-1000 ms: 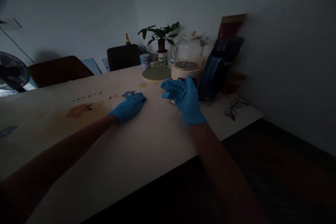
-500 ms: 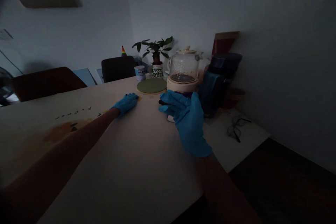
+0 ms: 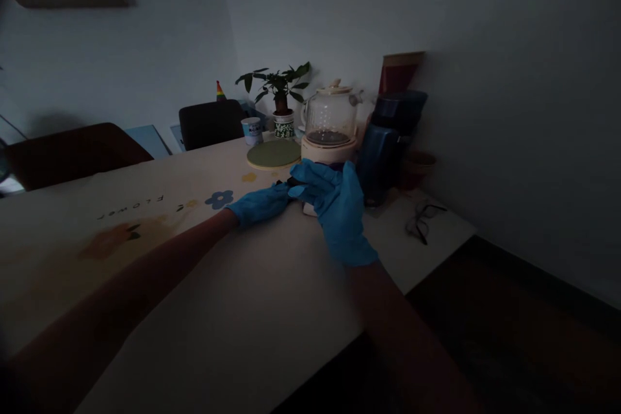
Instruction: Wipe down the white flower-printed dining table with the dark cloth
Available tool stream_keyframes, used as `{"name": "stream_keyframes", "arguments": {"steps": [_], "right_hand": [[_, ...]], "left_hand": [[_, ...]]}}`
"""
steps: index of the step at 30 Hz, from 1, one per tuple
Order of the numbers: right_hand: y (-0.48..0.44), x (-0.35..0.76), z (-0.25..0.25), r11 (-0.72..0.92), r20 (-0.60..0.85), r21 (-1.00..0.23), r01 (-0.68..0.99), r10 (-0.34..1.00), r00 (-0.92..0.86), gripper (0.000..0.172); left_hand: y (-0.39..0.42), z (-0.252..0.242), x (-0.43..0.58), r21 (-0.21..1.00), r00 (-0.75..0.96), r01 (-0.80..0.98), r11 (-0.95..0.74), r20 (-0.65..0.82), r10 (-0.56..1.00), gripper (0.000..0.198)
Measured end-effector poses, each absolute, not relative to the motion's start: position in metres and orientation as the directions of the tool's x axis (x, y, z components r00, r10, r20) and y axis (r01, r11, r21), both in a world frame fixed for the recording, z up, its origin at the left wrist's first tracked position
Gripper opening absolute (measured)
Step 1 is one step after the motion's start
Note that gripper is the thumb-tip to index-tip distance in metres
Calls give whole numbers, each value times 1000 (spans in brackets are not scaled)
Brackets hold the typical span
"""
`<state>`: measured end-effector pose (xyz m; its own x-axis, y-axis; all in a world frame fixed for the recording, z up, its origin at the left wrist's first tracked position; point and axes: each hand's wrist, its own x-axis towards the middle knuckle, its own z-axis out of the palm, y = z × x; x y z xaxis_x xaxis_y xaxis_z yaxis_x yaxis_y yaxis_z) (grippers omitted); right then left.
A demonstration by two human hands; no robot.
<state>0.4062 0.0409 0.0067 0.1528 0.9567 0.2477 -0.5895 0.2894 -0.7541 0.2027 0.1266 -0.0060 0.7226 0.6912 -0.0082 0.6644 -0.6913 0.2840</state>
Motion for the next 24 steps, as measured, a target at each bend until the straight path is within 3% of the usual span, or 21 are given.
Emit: {"name": "stream_keyframes", "arguments": {"steps": [8, 16, 19, 24], "right_hand": [[49, 408, 1, 262, 213, -789, -556, 965, 152, 63], [54, 405, -2, 248, 206, -778, -577, 969, 138, 65], [54, 403, 0, 235, 186, -779, -581, 972, 143, 68], [51, 401, 2, 242, 202, -788, -566, 970, 134, 68]], "left_hand": [[78, -21, 205, 399, 748, 591, -701, 55, 661, 55], [18, -20, 165, 454, 806, 533, -714, -16, 592, 54], [-13, -20, 149, 430, 852, 466, -773, 19, 524, 56], [-68, -26, 122, 268, 915, 366, -891, 73, 397, 67]]}}
